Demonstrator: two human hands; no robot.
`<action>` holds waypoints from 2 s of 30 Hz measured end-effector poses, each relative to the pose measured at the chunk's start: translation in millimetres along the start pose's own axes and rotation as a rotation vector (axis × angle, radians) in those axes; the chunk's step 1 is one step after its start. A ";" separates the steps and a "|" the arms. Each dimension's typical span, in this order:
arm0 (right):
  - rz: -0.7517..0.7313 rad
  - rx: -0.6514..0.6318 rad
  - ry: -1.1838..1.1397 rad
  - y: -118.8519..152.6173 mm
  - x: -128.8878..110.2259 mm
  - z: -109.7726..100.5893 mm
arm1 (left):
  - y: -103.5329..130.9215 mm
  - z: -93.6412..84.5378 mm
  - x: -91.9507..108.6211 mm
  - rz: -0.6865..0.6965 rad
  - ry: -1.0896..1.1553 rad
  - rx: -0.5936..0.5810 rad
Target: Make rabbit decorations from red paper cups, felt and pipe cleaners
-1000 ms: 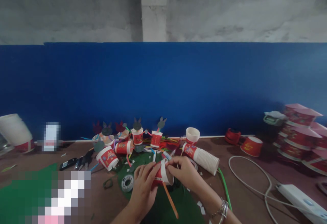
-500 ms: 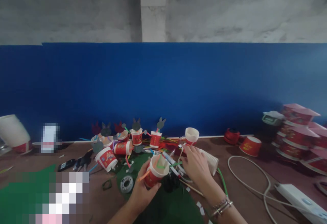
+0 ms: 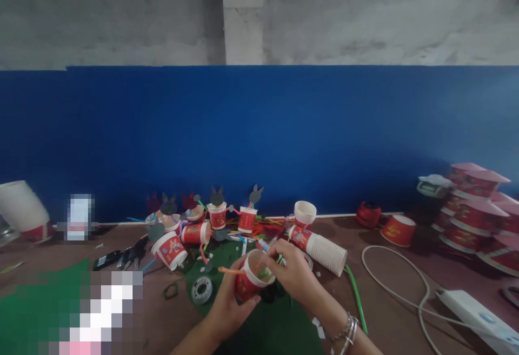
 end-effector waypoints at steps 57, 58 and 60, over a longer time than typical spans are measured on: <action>0.139 -0.842 0.292 44.1 -7.2 98.6 | -67.1 -69.4 42.4 -0.188 -0.521 -0.033; 0.130 -0.833 0.388 46.9 -3.2 104.1 | -67.4 -68.8 39.7 -0.201 -0.498 -0.029; 0.122 -0.822 0.534 51.6 2.2 114.3 | -68.1 -66.5 35.0 -0.210 -0.466 -0.024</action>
Point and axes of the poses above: each hand's wrist, its own y-axis away from the middle knuckle, its own z-axis out of the palm, x = y × z, the point moved 9 cm from there along -y, towards the middle knuckle, and after that the axes turned 15 degrees about -y, right-handed, at the moved point
